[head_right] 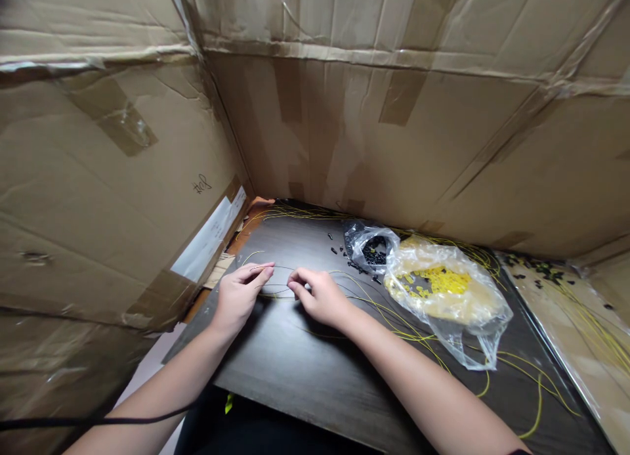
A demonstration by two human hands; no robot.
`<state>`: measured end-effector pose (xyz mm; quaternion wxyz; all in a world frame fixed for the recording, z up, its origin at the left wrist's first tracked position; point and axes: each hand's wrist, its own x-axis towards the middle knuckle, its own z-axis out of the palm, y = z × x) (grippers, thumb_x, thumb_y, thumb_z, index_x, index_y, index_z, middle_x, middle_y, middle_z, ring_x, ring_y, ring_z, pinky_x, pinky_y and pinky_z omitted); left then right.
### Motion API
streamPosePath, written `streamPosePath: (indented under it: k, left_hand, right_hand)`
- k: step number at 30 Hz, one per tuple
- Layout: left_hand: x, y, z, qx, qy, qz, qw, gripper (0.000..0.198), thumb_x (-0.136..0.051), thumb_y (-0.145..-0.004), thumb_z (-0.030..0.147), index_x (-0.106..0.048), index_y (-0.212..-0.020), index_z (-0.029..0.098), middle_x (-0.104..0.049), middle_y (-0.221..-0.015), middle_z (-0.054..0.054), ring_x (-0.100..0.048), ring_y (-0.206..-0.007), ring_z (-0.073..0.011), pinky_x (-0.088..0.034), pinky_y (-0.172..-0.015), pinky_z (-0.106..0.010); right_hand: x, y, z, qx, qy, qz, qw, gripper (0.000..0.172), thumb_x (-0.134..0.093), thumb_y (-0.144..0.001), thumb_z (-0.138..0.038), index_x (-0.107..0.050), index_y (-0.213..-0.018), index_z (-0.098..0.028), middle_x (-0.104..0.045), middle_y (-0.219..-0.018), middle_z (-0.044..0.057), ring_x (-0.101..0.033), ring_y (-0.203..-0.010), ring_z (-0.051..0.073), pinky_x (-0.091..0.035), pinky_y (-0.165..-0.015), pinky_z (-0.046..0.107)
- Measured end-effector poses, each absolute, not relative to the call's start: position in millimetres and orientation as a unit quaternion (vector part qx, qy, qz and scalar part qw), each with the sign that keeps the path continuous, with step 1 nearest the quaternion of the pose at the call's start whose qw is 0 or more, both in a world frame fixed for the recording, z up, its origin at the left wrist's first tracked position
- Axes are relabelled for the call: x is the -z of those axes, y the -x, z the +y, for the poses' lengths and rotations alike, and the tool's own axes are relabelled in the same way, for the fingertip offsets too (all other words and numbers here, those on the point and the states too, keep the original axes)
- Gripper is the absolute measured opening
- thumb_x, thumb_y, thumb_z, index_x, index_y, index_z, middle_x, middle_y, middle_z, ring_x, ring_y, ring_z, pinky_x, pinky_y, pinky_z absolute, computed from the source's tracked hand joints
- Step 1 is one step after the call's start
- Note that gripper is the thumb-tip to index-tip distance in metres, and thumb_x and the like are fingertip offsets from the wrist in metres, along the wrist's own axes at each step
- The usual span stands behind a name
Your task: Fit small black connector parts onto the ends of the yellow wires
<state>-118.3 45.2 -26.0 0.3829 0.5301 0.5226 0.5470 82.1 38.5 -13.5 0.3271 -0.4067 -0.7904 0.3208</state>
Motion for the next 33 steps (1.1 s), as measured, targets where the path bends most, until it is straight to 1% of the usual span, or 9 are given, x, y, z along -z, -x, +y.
streamPosePath:
  k: [3,7,13,21,23,25,27,30,33]
  left_hand:
    - [23,119,49,-0.535,-0.548,0.529,0.365,0.02,-0.08,-0.075,0.039,-0.081,-0.08,0.019,-0.076,-0.087,-0.007,-0.065,-0.081,-0.0192,-0.049,-0.078,-0.029]
    - [18,120,55,-0.538,-0.54,0.538,0.359,0.022,-0.08,-0.074,0.039,-0.079,-0.078,0.018,-0.074,-0.081,-0.005,-0.064,-0.077,-0.0176,-0.047,-0.075,-0.027]
    - [3,118,63,-0.574,-0.507,0.524,0.372,0.027,-0.081,-0.074,0.041,-0.079,-0.084,0.016,-0.074,-0.083,-0.005,-0.064,-0.078,-0.0171,-0.049,-0.078,-0.028]
    - [-27,114,65,-0.609,-0.484,0.468,0.419,0.03,-0.084,-0.071,0.042,-0.08,-0.084,0.016,-0.069,-0.074,-0.002,-0.054,-0.066,-0.0108,-0.042,-0.066,-0.024]
    - [-33,113,64,-0.621,-0.464,0.448,0.446,0.029,-0.085,-0.069,0.04,-0.08,-0.083,0.016,-0.068,-0.072,-0.002,-0.05,-0.063,-0.0088,-0.04,-0.063,-0.023]
    - [-39,112,65,-0.635,-0.441,0.428,0.468,0.029,-0.087,-0.067,0.039,-0.079,-0.082,0.015,-0.066,-0.07,-0.001,-0.048,-0.061,-0.0075,-0.039,-0.062,-0.022]
    - [-44,113,67,-0.651,-0.418,0.413,0.481,0.029,-0.089,-0.064,0.037,-0.079,-0.08,0.015,-0.065,-0.069,-0.001,-0.048,-0.06,-0.0067,-0.039,-0.06,-0.022]
    - [-48,118,73,-0.666,-0.377,0.394,0.51,0.032,-0.092,-0.059,0.035,-0.078,-0.079,0.014,-0.063,-0.067,0.0,-0.048,-0.057,-0.0053,-0.039,-0.058,-0.02]
    - [-42,124,77,-0.665,-0.291,0.382,0.572,0.036,-0.095,-0.055,0.032,-0.078,-0.082,0.015,-0.062,-0.07,0.002,-0.044,-0.054,-0.0028,-0.043,-0.058,-0.019]
  right_hand:
    - [13,-86,37,-0.31,0.407,-0.798,0.319,0.012,-0.052,-0.098,-0.026,-0.062,-0.092,-0.022,-0.069,-0.079,0.0,-0.062,-0.073,0.015,-0.046,-0.074,0.026]
    - [14,-90,40,-0.249,0.448,-0.8,0.314,0.012,-0.054,-0.098,-0.026,-0.063,-0.092,-0.022,-0.07,-0.084,0.003,-0.062,-0.084,0.018,-0.043,-0.085,0.031]
    - [25,-93,44,-0.187,0.493,-0.809,0.259,0.007,-0.06,-0.094,-0.025,-0.066,-0.096,-0.021,-0.071,-0.085,0.007,-0.061,-0.085,0.023,-0.04,-0.083,0.035]
    - [18,-102,47,-0.138,0.547,-0.778,0.275,0.047,-0.061,-0.094,-0.039,-0.051,-0.135,-0.017,-0.072,-0.078,0.004,-0.063,-0.072,0.021,-0.041,-0.075,0.032]
    - [11,-105,51,-0.131,0.544,-0.786,0.263,0.037,-0.061,-0.094,-0.039,-0.062,-0.127,-0.021,-0.072,-0.078,0.004,-0.063,-0.073,0.021,-0.041,-0.072,0.03]
    - [4,-108,56,-0.141,0.534,-0.794,0.255,0.023,-0.058,-0.096,-0.038,-0.073,-0.104,-0.023,-0.072,-0.076,0.004,-0.063,-0.072,0.019,-0.04,-0.068,0.028]
    - [-1,-112,61,-0.156,0.523,-0.797,0.258,0.025,-0.057,-0.097,-0.037,-0.075,-0.086,-0.023,-0.071,-0.073,0.002,-0.062,-0.068,0.016,-0.039,-0.064,0.027]
    - [-8,-118,66,-0.162,0.516,-0.794,0.277,0.026,-0.059,-0.096,-0.038,-0.074,-0.082,-0.023,-0.069,-0.073,0.001,-0.061,-0.066,0.015,-0.041,-0.063,0.026]
    - [-14,-121,65,-0.138,0.527,-0.78,0.308,0.023,-0.055,-0.098,-0.033,-0.074,-0.091,-0.021,-0.07,-0.081,0.004,-0.062,-0.073,0.017,-0.044,-0.07,0.029]
